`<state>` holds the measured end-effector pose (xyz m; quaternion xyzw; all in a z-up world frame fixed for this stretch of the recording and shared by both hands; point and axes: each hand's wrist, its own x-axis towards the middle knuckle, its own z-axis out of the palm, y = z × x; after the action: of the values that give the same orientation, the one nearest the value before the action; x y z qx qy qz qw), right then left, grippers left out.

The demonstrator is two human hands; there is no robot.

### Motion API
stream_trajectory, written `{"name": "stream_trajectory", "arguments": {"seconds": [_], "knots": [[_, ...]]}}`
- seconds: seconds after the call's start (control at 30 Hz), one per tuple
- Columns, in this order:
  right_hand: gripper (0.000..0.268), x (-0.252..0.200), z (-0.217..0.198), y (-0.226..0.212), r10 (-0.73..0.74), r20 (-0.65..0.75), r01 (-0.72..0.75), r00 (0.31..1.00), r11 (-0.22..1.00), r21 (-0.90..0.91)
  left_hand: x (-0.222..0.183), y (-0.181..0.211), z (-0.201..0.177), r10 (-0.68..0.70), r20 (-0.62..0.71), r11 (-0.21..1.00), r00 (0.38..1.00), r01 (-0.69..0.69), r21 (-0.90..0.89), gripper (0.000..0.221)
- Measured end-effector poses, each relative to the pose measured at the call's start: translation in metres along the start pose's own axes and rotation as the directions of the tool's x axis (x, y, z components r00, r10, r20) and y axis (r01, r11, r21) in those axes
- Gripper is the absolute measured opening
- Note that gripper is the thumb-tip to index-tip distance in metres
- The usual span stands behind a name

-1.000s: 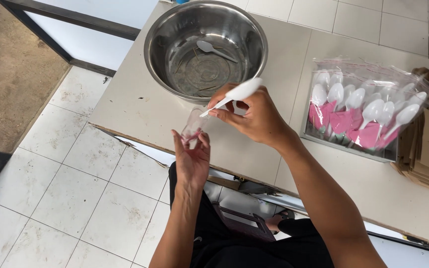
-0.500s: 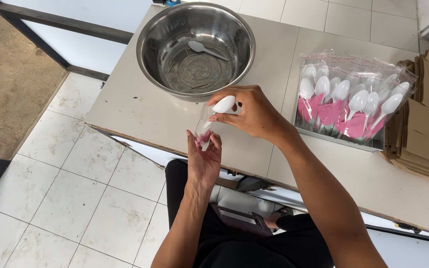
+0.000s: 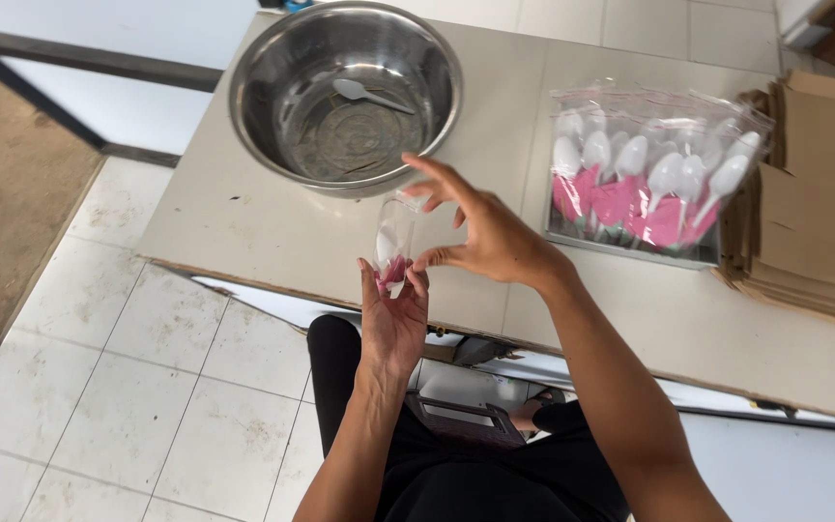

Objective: Packing plastic spoons into bags and folding cardboard boxes

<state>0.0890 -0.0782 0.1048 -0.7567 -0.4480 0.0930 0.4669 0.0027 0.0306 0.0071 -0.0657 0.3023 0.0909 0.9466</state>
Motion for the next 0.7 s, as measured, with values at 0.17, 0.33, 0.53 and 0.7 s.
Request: {"name": "stream_trajectory", "arguments": {"seconds": [0.17, 0.33, 0.53, 0.7], "knots": [[0.062, -0.034, 0.004, 0.038, 0.170, 0.088, -0.181, 0.982, 0.972, 0.150, -0.015, -0.026, 0.002, -0.110, -0.039, 0.972, 0.993, 0.116, 0.207, 0.041], [0.021, -0.073, 0.002, 0.046, 0.197, -0.057, -0.176, 0.979, 0.950, 0.257, -0.038, -0.053, 0.004, -0.211, -0.082, 0.902, 0.974, 0.227, 0.369, 0.046], [0.020, -0.110, -0.045, 0.068, 0.323, -0.382, -0.192, 0.866, 0.920, 0.343, -0.042, -0.057, -0.010, -0.313, -0.046, 0.793, 0.949, 0.288, 0.537, 0.072], [0.011, -0.133, -0.108, 0.079, 0.242, -0.657, -0.187, 0.714, 0.970, 0.154, -0.050, -0.048, -0.008, -0.310, -0.148, 0.641, 0.939, 0.321, 0.697, 0.049]]}}
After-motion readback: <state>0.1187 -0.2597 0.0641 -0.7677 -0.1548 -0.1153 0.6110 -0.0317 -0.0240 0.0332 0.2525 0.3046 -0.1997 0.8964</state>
